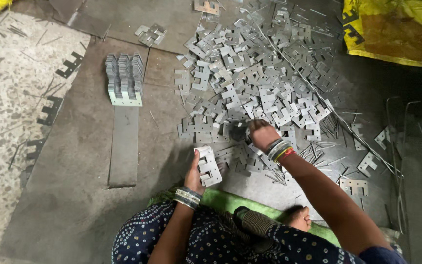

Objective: The person sits on the floor and sorts a large pile of small, silver metal brackets. They pick up the brackets one by one, align them, and stack them into neat piles on a flat metal sheet placed on the floor.

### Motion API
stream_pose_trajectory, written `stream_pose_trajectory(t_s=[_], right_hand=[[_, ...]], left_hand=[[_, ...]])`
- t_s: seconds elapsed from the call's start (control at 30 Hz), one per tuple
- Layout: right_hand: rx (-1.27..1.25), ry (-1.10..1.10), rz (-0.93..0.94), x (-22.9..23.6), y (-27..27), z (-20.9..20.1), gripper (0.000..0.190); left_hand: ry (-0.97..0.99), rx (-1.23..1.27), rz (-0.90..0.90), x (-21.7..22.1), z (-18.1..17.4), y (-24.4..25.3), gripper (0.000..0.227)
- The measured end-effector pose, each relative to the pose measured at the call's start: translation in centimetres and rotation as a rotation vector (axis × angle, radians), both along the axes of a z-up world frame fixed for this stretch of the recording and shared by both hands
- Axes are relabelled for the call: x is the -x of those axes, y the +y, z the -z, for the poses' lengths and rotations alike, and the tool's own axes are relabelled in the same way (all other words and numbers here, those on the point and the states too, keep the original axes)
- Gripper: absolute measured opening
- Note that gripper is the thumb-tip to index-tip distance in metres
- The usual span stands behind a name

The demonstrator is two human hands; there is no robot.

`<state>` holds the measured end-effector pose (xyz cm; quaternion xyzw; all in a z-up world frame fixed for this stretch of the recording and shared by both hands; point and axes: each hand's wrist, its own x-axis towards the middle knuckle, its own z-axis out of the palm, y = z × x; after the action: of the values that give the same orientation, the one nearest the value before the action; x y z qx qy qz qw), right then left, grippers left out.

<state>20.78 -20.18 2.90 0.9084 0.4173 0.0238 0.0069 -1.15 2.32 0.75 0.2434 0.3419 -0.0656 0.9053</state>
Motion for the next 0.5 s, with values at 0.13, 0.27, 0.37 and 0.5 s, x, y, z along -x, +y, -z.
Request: stream_pose_trajectory(t_s=[0.13,0.27,0.37,0.5], right_hand=[[-0.295,0.333,0.308,2.7,1.0,-6.8,0.028],[-0.38,0.639,0.193,5.1,2.4,-8.5,0.037],[-0.187,0.265,-0.036,7.4,4.3,-5.5,0.051],[-0.122,-0.151,-0.217,9.3,5.5,-3.7,0.069]], left_hand=[[-0.093,0.041,0.008,-0.7,-0.4,-0.2,0.067],[0.02,0.002,-0.005,-1.1,-1.0,-0.3,0.074],[-0.004,0.016,0.0,-0.6,-1.9,-0.2,0.079],[-0.051,-0.022,-0.053,0.5,-2.3,0.2,0.079]])
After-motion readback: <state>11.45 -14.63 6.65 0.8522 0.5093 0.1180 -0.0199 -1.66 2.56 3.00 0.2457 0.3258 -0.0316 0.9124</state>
